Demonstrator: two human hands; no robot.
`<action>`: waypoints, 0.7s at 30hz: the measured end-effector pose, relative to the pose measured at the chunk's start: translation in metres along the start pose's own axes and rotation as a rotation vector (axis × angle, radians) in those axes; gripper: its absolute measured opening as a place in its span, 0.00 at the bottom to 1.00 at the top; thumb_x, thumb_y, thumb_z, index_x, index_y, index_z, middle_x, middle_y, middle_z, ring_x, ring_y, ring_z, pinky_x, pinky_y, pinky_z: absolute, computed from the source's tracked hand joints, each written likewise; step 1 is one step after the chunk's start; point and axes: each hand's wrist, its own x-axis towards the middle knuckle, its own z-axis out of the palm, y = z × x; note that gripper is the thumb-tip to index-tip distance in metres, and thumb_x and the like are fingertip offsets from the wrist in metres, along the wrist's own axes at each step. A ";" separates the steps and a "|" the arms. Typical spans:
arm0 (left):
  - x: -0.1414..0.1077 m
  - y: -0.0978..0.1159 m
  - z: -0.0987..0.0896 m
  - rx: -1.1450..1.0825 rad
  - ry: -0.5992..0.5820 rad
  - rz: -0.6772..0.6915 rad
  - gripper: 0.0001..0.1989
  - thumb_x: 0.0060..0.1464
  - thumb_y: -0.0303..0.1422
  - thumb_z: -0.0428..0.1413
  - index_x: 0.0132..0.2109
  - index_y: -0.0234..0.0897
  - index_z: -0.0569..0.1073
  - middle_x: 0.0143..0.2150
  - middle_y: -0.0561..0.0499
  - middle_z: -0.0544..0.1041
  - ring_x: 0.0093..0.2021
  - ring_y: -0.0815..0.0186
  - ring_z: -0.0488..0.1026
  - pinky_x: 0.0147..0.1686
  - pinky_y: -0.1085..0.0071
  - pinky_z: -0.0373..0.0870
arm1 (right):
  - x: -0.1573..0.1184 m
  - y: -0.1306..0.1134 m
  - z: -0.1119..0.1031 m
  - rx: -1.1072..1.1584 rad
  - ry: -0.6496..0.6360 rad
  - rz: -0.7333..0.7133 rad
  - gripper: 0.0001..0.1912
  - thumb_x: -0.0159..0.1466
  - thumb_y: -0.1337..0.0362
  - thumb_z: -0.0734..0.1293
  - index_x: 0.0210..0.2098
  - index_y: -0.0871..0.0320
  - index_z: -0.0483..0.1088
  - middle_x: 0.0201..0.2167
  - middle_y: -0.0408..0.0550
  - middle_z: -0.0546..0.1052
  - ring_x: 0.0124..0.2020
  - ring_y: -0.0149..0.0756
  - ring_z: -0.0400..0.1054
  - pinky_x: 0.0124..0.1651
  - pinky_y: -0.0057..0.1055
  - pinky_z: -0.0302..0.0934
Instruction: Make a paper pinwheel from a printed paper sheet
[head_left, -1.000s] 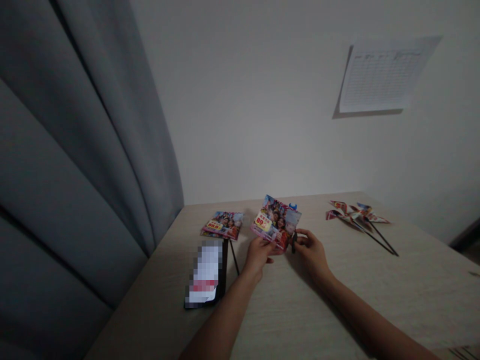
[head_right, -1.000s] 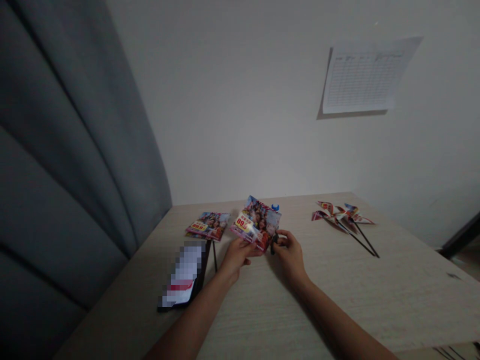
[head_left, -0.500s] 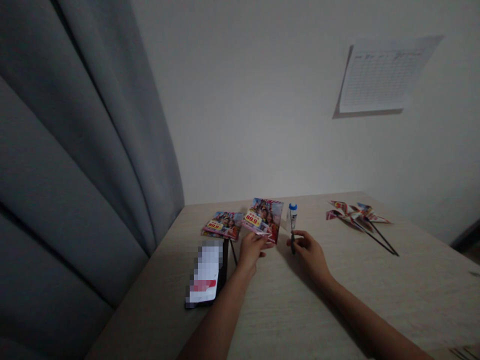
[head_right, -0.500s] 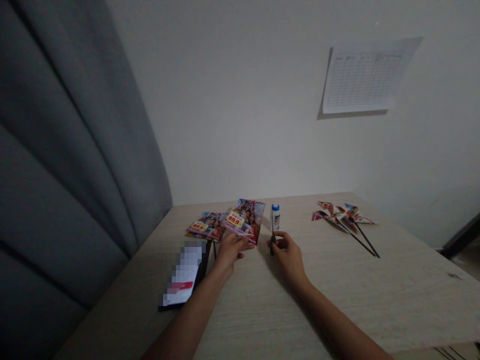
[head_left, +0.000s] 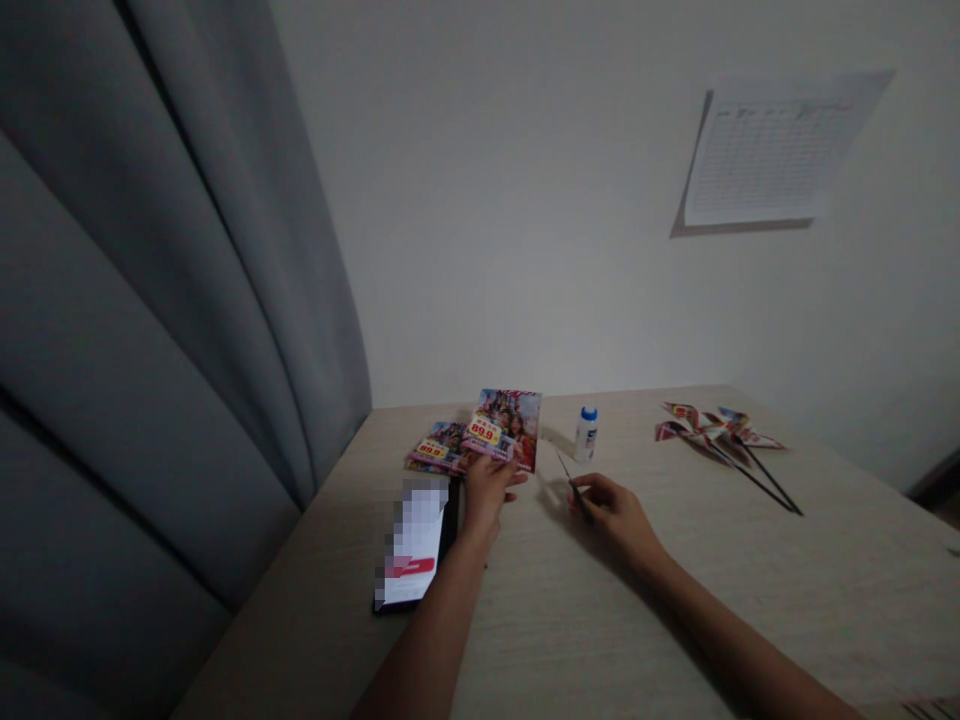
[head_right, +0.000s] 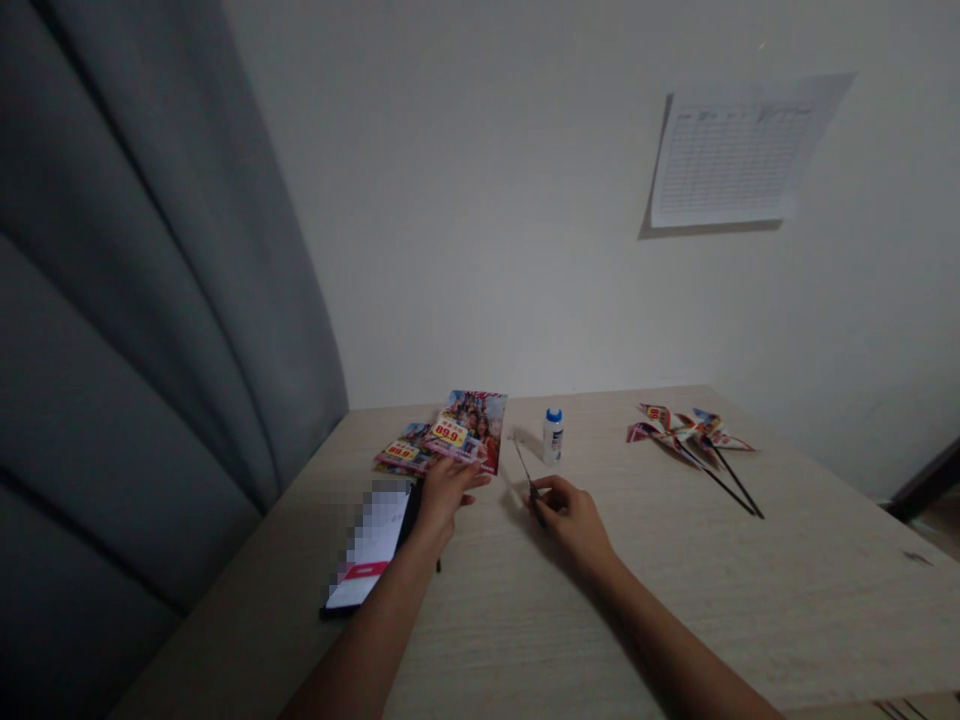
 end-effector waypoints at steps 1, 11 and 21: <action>0.001 0.000 0.000 0.005 0.005 0.000 0.11 0.50 0.34 0.64 0.41 0.36 0.75 0.43 0.44 0.82 0.33 0.62 0.82 0.19 0.80 0.62 | 0.000 0.000 0.000 0.003 -0.030 0.007 0.20 0.57 0.50 0.70 0.41 0.59 0.76 0.26 0.47 0.79 0.27 0.36 0.70 0.30 0.29 0.59; 0.003 0.001 -0.003 0.029 0.019 0.015 0.08 0.54 0.28 0.59 0.43 0.35 0.74 0.45 0.44 0.82 0.32 0.65 0.82 0.17 0.81 0.62 | -0.003 -0.001 -0.001 0.009 -0.174 0.030 0.16 0.57 0.55 0.69 0.38 0.61 0.77 0.24 0.46 0.77 0.26 0.34 0.67 0.29 0.28 0.54; 0.002 0.003 -0.002 -0.005 0.008 0.023 0.09 0.52 0.30 0.61 0.42 0.35 0.74 0.45 0.43 0.82 0.33 0.63 0.82 0.17 0.81 0.62 | -0.004 -0.001 0.002 0.009 -0.214 0.038 0.14 0.58 0.57 0.69 0.38 0.61 0.78 0.24 0.46 0.77 0.25 0.33 0.65 0.28 0.28 0.53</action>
